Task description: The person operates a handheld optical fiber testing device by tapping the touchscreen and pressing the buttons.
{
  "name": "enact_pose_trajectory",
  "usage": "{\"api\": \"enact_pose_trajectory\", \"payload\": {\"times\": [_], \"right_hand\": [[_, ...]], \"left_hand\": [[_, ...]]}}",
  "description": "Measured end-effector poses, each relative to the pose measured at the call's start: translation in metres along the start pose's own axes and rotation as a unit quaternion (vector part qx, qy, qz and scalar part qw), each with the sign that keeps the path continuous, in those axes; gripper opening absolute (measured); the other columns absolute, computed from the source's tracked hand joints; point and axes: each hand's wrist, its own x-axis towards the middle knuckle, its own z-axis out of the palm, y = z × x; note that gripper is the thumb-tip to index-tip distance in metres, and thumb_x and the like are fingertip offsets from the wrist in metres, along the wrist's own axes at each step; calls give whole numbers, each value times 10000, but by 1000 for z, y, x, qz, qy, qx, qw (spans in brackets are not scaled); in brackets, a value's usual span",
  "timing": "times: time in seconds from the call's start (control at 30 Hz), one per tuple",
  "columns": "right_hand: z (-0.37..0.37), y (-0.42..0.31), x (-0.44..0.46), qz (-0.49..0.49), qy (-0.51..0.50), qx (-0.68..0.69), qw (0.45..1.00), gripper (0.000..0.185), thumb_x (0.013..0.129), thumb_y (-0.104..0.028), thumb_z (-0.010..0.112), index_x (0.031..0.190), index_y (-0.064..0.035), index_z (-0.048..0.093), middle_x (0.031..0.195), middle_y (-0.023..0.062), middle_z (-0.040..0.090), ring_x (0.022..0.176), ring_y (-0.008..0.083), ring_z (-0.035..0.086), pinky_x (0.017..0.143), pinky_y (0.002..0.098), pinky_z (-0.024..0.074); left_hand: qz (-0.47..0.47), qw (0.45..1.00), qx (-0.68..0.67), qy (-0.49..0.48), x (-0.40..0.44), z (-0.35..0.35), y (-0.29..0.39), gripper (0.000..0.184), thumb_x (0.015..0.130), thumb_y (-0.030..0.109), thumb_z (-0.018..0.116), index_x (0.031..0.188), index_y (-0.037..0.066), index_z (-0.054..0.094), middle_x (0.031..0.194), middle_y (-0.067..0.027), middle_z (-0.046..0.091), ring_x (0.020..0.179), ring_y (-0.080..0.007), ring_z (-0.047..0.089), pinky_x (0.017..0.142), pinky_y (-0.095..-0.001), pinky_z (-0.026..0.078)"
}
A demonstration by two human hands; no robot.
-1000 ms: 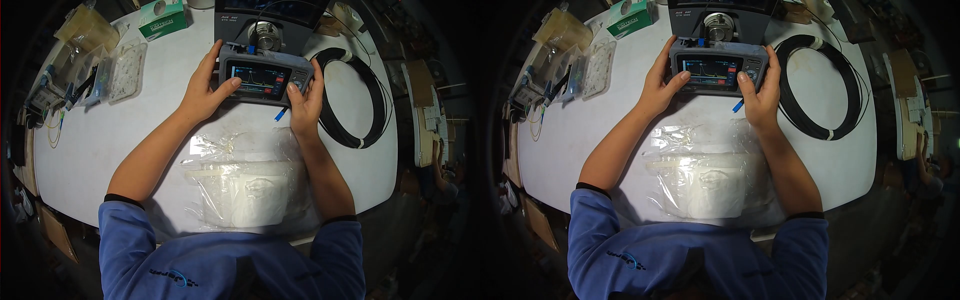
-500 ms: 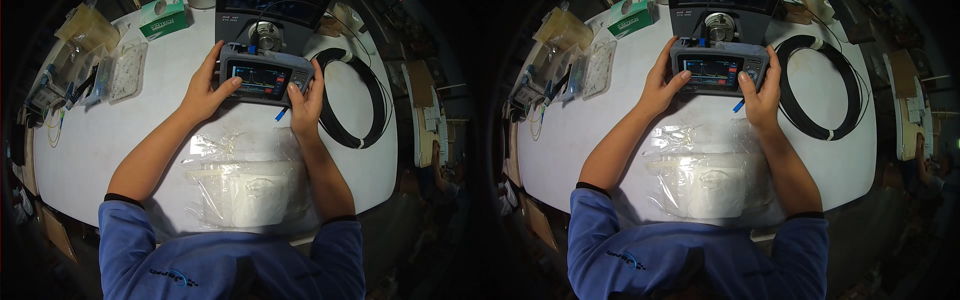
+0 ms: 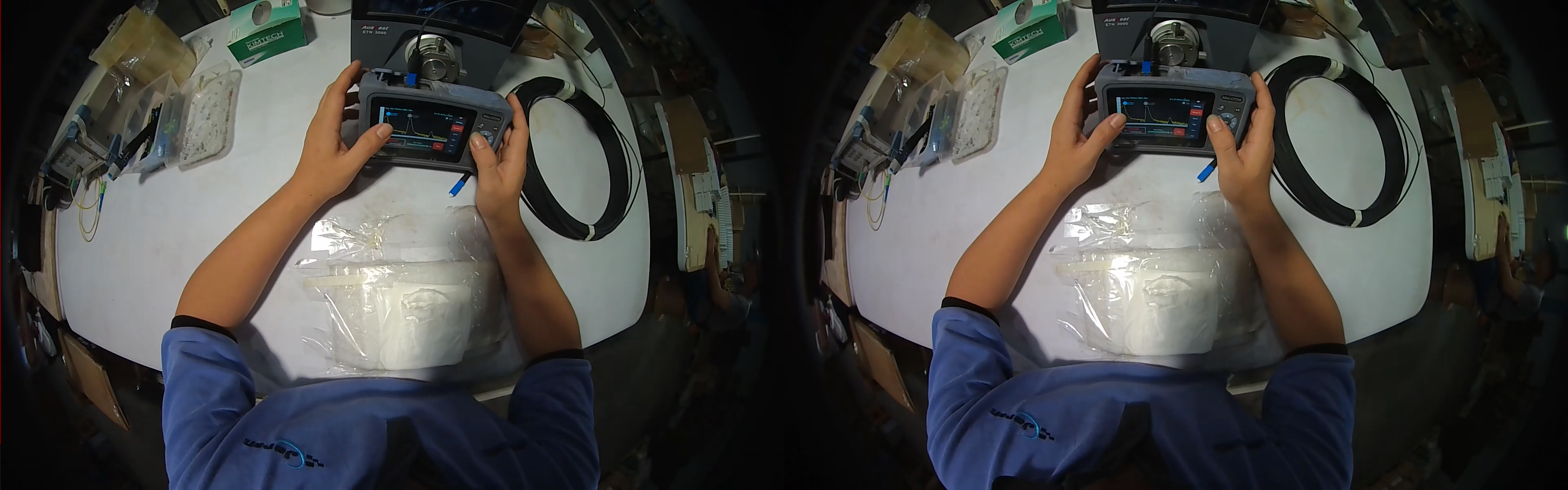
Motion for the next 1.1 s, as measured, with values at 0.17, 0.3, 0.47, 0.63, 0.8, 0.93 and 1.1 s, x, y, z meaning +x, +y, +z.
{"api": "enact_pose_trajectory", "payload": {"times": [0.17, 0.3, 0.47, 0.63, 0.8, 0.93, 1.1], "right_hand": [[0, 0, 0, 4, 0, 6, 1000, 742, 984, -170, 621, 1547, 82, 207, 1305, 195, 562, 1171, 206, 579, 1049, 340, 442], [1, -1, 0, 5, 1, 6, 1000, 741, 985, -170, 619, 1547, 81, 207, 1309, 196, 558, 1174, 206, 578, 1050, 342, 442], [0, 0, 0, 0, -2, 0, 1000, 735, 985, -170, 616, 1542, 86, 210, 1318, 203, 552, 1181, 207, 577, 1051, 347, 443], [1, -2, 0, 0, -2, -12, 1000, 735, 984, -175, 616, 1538, 90, 213, 1312, 209, 559, 1185, 213, 580, 1051, 351, 445], [0, -1, 0, 0, -5, -8, 1000, 733, 984, -170, 616, 1538, 90, 213, 1314, 211, 559, 1186, 215, 581, 1051, 349, 446], [0, 2, 0, 0, -3, 3, 1000, 737, 980, -163, 622, 1539, 88, 213, 1320, 211, 555, 1188, 217, 578, 1051, 349, 446], [1, 0, 0, 7, -1, 1, 1000, 740, 978, -163, 626, 1538, 89, 214, 1325, 213, 550, 1188, 219, 576, 1054, 353, 444]], "left_hand": [[59, 995, 72, 29, 1, -4, -2, 784, 922, 281, 675, 1555, 5, 305, 1526, -181, 427, 1310, -279, 515, 1119, -429, 401], [79, 993, 83, 38, 2, -4, -1, 729, 924, 268, 680, 1526, 13, 357, 1501, -171, 446, 1339, -284, 491, 1115, -432, 404], [96, 991, 82, 37, 3, -4, -2, 659, 929, 228, 678, 1490, 11, 408, 1466, -165, 474, 1336, -277, 494, 1115, -429, 404], [75, 993, 83, 30, 3, -4, -4, 611, 936, 234, 685, 1452, 8, 450, 1377, -154, 553, 1278, -258, 539, 1107, -408, 408], [55, 995, 80, 37, 5, -2, -6, 596, 928, 228, 704, 1426, 4, 466, 1291, -150, 607, 1233, -252, 569, 1096, -395, 413], [30, 996, 59, 58, 7, 3, -2, 558, 915, 210, 724, 1378, 1, 494, 1245, -144, 632, 1197, -248, 590, 1069, -371, 429], [48, 991, 89, 84, 9, 7, -2, 526, 888, 220, 740, 1324, 12, 532, 1198, -153, 646, 1144, -260, 616, 1010, -369, 461]]}}
